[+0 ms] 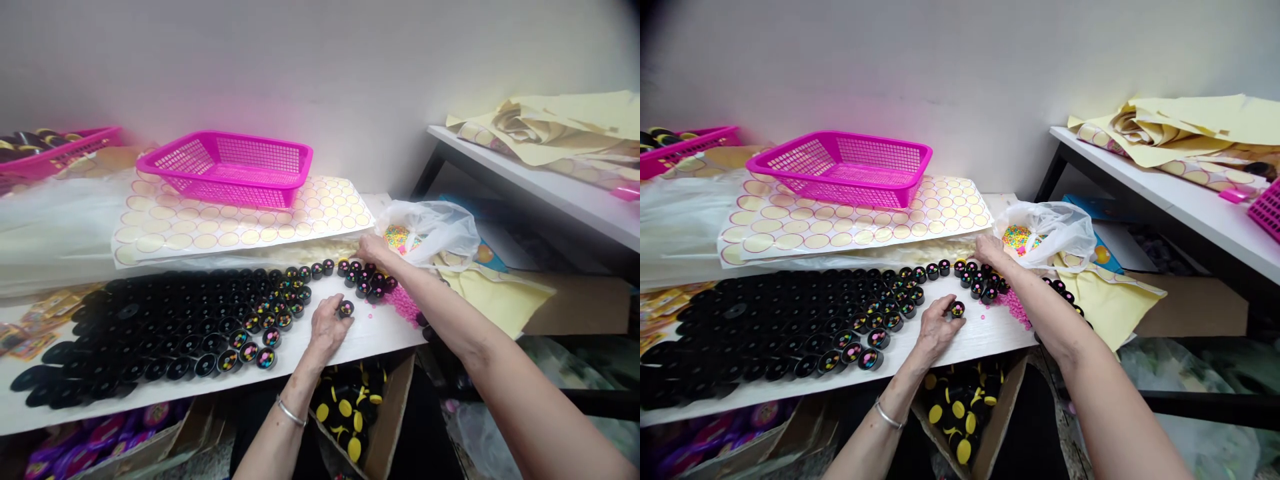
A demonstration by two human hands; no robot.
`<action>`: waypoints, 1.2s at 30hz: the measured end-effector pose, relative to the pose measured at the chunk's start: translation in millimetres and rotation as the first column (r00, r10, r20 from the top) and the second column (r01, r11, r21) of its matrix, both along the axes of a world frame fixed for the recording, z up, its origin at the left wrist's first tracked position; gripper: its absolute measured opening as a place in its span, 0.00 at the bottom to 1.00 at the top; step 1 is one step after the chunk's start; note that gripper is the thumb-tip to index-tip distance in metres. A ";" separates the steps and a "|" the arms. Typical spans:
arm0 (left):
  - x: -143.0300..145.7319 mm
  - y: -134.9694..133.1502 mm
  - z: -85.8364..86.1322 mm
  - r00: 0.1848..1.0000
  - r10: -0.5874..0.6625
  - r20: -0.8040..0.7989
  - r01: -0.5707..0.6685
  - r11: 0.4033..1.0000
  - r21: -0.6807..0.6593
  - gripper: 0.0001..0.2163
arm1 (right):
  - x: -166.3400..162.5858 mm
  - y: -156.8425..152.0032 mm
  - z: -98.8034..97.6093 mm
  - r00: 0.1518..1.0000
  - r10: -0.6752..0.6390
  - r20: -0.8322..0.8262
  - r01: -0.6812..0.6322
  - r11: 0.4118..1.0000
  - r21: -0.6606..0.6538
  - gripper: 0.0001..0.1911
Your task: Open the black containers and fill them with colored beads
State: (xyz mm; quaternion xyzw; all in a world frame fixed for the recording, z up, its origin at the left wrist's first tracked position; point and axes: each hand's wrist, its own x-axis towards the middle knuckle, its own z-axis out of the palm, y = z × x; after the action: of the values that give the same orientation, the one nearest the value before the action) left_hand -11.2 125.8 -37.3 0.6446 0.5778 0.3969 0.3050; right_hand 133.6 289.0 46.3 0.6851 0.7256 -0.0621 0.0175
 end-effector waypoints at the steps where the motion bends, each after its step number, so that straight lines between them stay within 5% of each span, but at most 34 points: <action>1: 0.0 -0.1 0.2 1.000 -0.001 0.000 0.001 1.000 0.001 0.22 | 1.1 -0.3 1.2 1.000 0.006 -0.010 -0.006 1.000 0.018 0.22; 6: -1.0 1.6 1.2 1.000 -0.007 0.017 0.006 0.999 0.037 0.23 | 16.6 -4.0 15.0 0.998 0.004 -0.061 0.002 0.995 0.099 0.11; 9: -2.5 0.8 9.2 0.988 0.001 0.156 -0.019 0.993 0.119 0.25 | 25.3 -24.1 26.5 0.989 0.054 -0.138 -0.013 0.960 0.281 0.11; 12: -1.9 -8.6 31.0 0.877 0.095 0.470 -0.140 0.988 0.062 0.17 | 24.6 -71.8 29.0 0.946 0.291 -0.142 -0.160 0.803 0.574 0.11; 14: 0.4 -19.7 50.8 0.711 0.192 0.677 -0.156 0.981 -0.115 0.12 | 19.4 -115.1 22.7 0.864 0.499 -0.058 -0.345 0.673 0.654 0.12; 17: 4.5 -37.4 75.3 0.573 0.231 0.787 0.044 0.949 -0.311 0.12 | 9.6 -178.0 5.4 0.727 0.685 0.045 -0.525 0.514 0.678 0.11; 19: 6.0 -46.7 81.1 0.553 0.242 0.797 0.152 0.911 -0.383 0.10 | 4.4 -207.1 -6.4 0.698 0.715 0.040 -0.532 0.481 0.697 0.11; 25: 7.5 -53.6 57.1 0.525 0.283 0.803 0.274 0.837 -0.474 0.05 | 0.8 -218.5 -26.3 0.742 0.631 -0.227 -0.371 0.668 0.645 0.11; 31: 1.2 -44.3 40.8 0.526 0.265 0.808 0.273 0.847 -0.456 0.04 | 0.7 -206.0 -42.5 0.620 0.557 -0.552 -0.240 0.805 0.543 0.08; 36: -10.9 -41.6 43.2 0.539 0.256 0.802 0.394 0.765 -0.509 0.04 | 1.9 -209.3 -39.6 0.540 0.570 -0.619 -0.309 0.819 0.484 0.14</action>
State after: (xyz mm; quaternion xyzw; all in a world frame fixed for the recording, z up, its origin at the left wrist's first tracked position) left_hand -22.1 84.2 5.9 0.2524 0.4290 0.4197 0.7590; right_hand 135.6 79.7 6.7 0.3838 0.8176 -0.2108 -0.3740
